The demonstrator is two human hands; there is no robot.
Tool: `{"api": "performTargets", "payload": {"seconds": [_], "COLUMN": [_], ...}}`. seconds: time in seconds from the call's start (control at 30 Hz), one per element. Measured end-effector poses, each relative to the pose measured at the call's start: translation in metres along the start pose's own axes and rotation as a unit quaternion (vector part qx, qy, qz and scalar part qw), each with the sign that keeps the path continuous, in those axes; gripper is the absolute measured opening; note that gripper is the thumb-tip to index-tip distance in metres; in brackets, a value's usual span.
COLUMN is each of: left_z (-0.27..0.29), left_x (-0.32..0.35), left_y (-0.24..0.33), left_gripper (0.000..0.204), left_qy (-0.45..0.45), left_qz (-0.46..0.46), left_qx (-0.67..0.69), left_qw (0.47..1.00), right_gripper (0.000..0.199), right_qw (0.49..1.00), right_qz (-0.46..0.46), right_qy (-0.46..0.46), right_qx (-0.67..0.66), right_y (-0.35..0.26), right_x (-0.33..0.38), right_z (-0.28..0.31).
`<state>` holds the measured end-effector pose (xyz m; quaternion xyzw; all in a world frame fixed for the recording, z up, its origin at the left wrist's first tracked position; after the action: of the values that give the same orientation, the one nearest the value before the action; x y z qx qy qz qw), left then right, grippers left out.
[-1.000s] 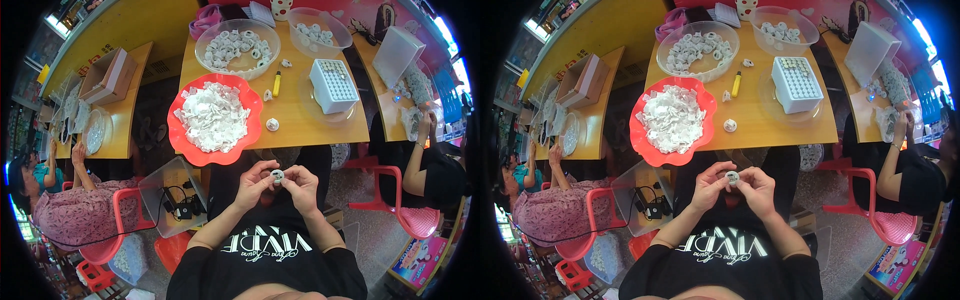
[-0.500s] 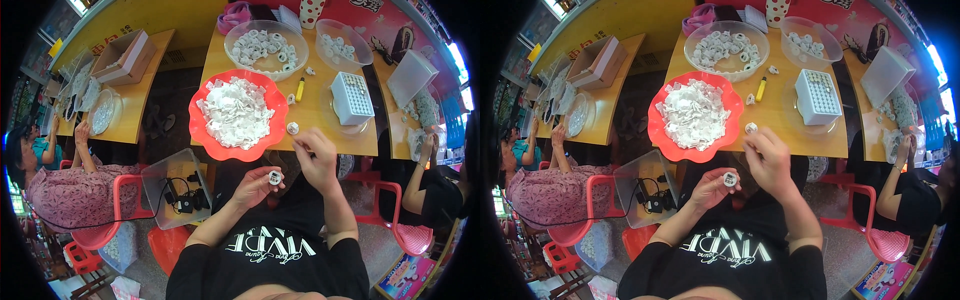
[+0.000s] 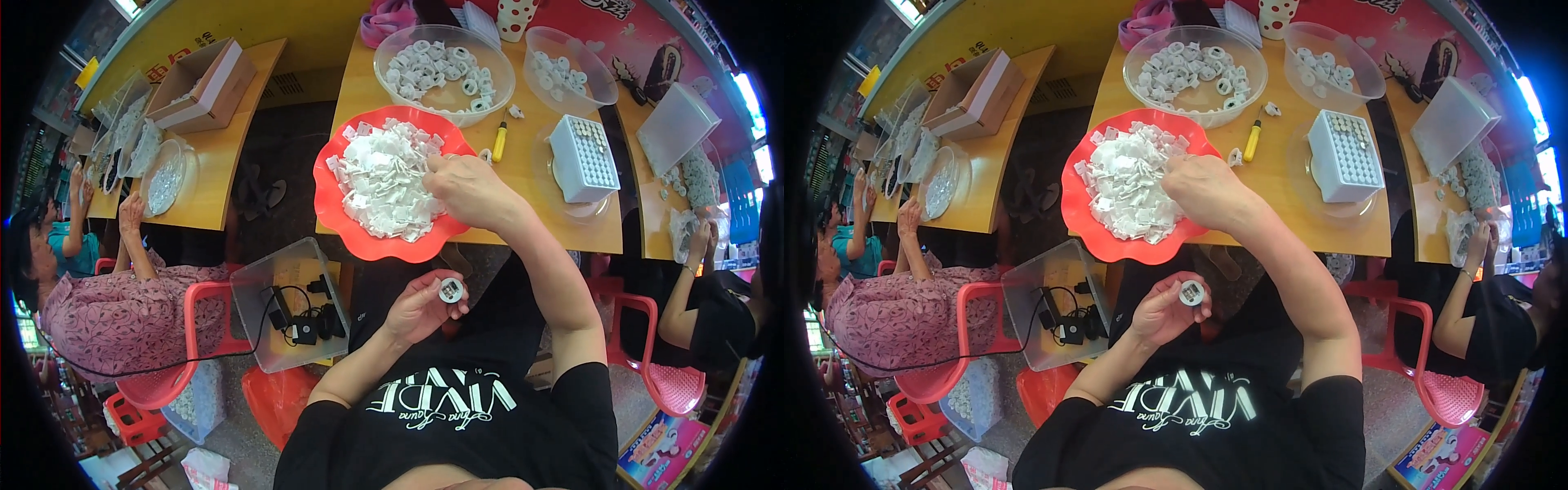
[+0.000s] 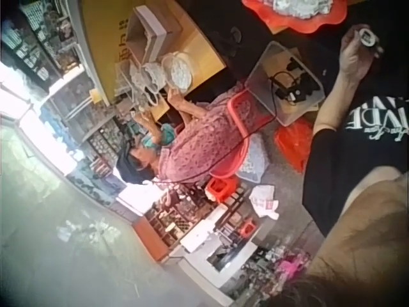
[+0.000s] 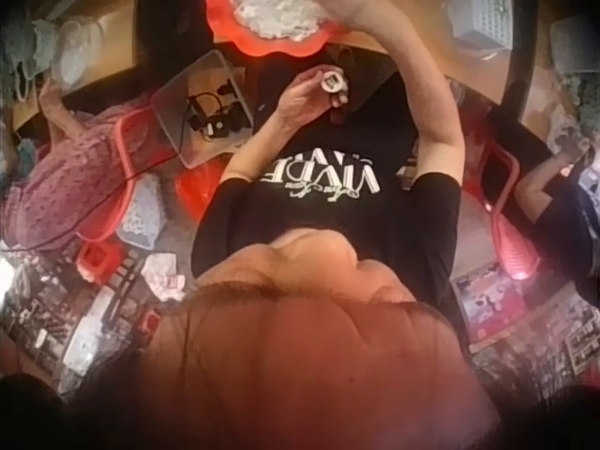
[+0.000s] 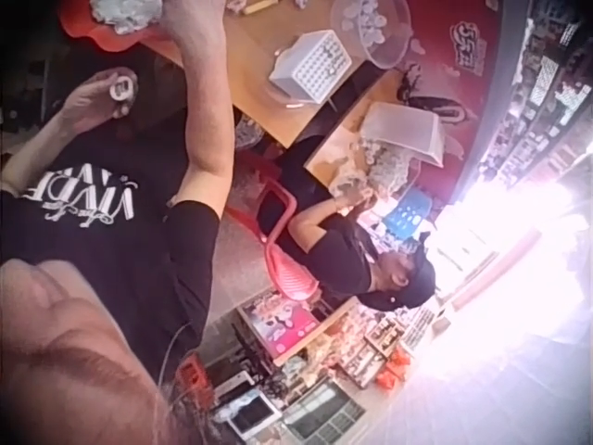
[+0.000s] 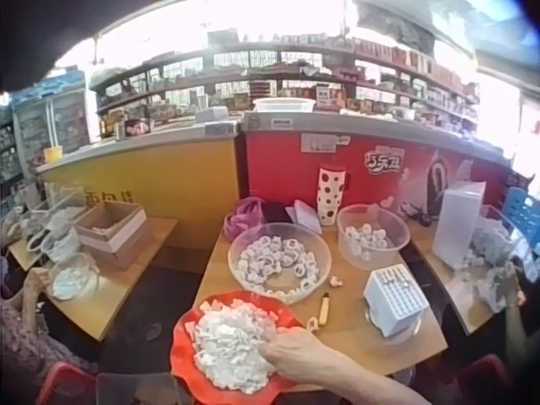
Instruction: The person assembles small electronic light units by picking parts from containers and trays, inserting components into plastic casings, and pressing them together by hand.
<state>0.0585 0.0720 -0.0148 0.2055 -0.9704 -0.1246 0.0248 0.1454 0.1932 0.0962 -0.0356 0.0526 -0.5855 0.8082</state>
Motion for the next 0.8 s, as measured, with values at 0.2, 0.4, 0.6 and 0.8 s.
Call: {"api": "performTargets", "payload": {"seconds": [0.2, 0.4, 0.6, 0.8], "left_z": [0.001, 0.005, 0.006, 0.000], "left_x": [-0.004, -0.004, -0.014, -0.019], "left_y": [-0.007, -0.005, -0.021, -0.031], "left_gripper": [0.033, 0.034, 0.034, 0.035], "left_qy": [0.006, 0.025, 0.037, 0.039], "left_qz": [0.010, 0.006, 0.036, 0.051], "left_qx": [0.000, -0.009, -0.012, -0.015], "left_qw": [1.000, 1.000, 0.999, 0.998], "right_gripper": [0.004, 0.007, 0.012, 0.009], "right_qw": [0.981, 0.774, 0.837, 0.850], "right_qz": [-0.004, -0.259, -0.393, -0.357], "right_qy": [0.190, 0.317, 0.286, 0.343], "right_qx": [-0.031, -0.483, -0.251, -0.177], "right_y": [0.001, 0.045, 0.070, 0.072], "right_x": [0.022, 0.127, 0.180, 0.185], "right_z": [0.037, 0.015, -0.022, -0.011]}}
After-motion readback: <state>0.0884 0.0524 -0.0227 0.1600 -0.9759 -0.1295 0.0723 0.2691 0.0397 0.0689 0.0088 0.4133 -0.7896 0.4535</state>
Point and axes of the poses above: each hand's wrist, its own x-axis away from the middle knuckle, its own z-axis out of the back of the hand, y = z × x, the point moved 9 cm from there along -x, towards the middle knuckle, and after that the axes turned 2 degrees about x, right-handed, at the moved point
